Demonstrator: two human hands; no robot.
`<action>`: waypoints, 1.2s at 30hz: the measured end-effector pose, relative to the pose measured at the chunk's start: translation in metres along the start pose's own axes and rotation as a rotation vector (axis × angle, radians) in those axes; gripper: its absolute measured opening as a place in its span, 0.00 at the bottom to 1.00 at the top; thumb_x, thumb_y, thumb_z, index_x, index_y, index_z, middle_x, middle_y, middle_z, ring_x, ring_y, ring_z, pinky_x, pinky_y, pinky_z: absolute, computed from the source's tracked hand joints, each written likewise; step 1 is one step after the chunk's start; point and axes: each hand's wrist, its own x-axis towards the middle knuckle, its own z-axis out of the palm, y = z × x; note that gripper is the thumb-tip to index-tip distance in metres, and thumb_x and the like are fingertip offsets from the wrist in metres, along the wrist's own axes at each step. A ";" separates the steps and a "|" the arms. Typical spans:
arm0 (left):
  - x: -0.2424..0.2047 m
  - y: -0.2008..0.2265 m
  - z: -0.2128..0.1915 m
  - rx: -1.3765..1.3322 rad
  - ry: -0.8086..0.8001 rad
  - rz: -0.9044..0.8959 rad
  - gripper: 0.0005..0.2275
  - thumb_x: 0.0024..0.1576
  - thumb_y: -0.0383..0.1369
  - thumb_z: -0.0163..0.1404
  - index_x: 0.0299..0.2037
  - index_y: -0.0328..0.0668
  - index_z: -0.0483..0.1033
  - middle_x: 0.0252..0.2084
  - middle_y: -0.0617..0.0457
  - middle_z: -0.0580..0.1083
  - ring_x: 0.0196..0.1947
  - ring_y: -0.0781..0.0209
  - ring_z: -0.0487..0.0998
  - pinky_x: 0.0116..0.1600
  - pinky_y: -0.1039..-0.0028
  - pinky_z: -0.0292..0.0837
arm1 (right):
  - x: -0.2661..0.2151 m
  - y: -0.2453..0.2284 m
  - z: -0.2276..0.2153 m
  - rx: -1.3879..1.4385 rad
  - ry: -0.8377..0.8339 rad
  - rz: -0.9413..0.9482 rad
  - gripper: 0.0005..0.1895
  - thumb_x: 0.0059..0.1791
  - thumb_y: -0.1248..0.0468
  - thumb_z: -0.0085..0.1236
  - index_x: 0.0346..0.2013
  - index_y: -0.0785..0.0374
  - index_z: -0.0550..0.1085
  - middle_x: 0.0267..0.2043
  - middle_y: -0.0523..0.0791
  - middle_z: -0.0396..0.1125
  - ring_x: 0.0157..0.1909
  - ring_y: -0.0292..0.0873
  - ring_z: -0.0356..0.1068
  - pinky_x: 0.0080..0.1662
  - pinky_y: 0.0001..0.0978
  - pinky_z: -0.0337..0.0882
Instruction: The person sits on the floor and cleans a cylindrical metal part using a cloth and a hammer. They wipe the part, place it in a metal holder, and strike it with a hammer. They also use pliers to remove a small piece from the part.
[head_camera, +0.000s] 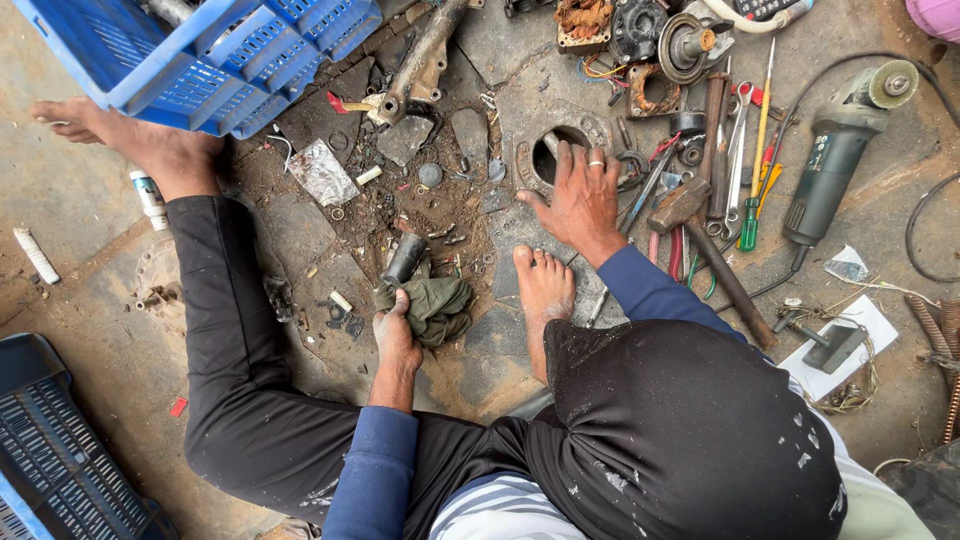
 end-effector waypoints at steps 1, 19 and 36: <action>0.000 -0.001 0.000 -0.003 -0.008 0.000 0.13 0.63 0.31 0.51 0.51 0.28 0.69 0.44 0.43 0.77 0.40 0.50 0.82 0.46 0.58 0.83 | 0.002 -0.001 0.000 -0.011 -0.054 0.005 0.54 0.45 0.32 0.63 0.64 0.77 0.61 0.56 0.60 0.64 0.56 0.57 0.61 0.58 0.56 0.55; -0.038 0.030 0.004 -0.167 0.004 0.111 0.13 0.65 0.33 0.46 0.57 0.37 0.68 0.46 0.46 0.78 0.41 0.50 0.83 0.47 0.57 0.83 | 0.007 -0.007 0.020 -0.060 -0.123 0.041 0.65 0.41 0.30 0.65 0.69 0.81 0.54 0.61 0.61 0.61 0.58 0.58 0.59 0.57 0.56 0.56; -0.046 0.062 -0.050 0.043 -0.009 0.214 0.15 0.68 0.40 0.43 0.59 0.39 0.67 0.48 0.47 0.74 0.47 0.54 0.77 0.55 0.61 0.77 | 0.004 -0.007 0.025 -0.049 -0.140 0.070 0.63 0.42 0.30 0.63 0.71 0.77 0.53 0.59 0.59 0.60 0.59 0.57 0.58 0.57 0.58 0.54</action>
